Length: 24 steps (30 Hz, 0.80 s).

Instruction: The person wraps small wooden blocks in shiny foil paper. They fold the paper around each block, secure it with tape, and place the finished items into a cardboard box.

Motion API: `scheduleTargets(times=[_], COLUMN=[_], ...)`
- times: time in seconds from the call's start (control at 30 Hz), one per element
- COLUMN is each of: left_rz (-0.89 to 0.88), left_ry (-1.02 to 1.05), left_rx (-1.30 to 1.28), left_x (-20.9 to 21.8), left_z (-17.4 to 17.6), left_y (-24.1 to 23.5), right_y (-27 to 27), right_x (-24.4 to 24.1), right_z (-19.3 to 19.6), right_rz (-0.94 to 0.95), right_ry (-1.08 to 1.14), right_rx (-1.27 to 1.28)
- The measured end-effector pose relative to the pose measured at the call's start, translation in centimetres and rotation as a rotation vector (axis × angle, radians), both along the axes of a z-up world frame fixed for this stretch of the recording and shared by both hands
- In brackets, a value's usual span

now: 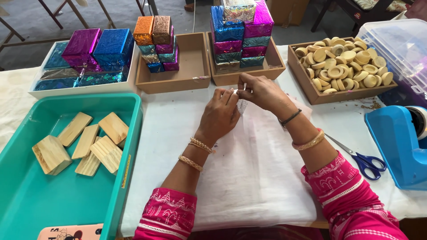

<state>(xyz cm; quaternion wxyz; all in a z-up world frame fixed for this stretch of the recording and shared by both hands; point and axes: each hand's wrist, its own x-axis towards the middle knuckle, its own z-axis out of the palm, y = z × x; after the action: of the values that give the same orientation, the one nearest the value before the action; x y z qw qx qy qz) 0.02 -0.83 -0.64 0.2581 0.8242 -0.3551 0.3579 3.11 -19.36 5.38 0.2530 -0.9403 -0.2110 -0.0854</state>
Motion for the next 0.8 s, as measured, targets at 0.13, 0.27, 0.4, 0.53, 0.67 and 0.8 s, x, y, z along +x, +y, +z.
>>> scheduleTargets(times=[0.13,0.27,0.4,0.53,0.67,0.8], left_rz=[0.001,-0.002,-0.019,-0.023,-0.018,-0.022], left_ry=[0.001,0.004,0.007,-0.008,-0.002,0.002], left_rx=[0.005,-0.006,-0.017,-0.003,-0.016,-0.021], left_x=[0.1,0.1,-0.2,0.2,0.3,0.2], left_z=[0.0,0.0,0.2,0.2,0.0,0.1], left_y=[0.0,0.2,0.1,0.1,0.1,0.2], right_y=[0.0,-0.5,-2.2,-2.2,-3.1,-3.4], right_x=[-0.3,-0.3,0.9,-0.2,0.2,0.4], right_z=[0.1,-0.7,-3.3,-0.7,-1.1,-1.6], right_rz=[-0.025,-0.034,0.181,0.055,0.226,0.273], right_ry=[0.042,0.076,0.058,0.526,0.679,0.707], right_rx=[-0.006,0.048,0.338,0.523,0.663,0.704])
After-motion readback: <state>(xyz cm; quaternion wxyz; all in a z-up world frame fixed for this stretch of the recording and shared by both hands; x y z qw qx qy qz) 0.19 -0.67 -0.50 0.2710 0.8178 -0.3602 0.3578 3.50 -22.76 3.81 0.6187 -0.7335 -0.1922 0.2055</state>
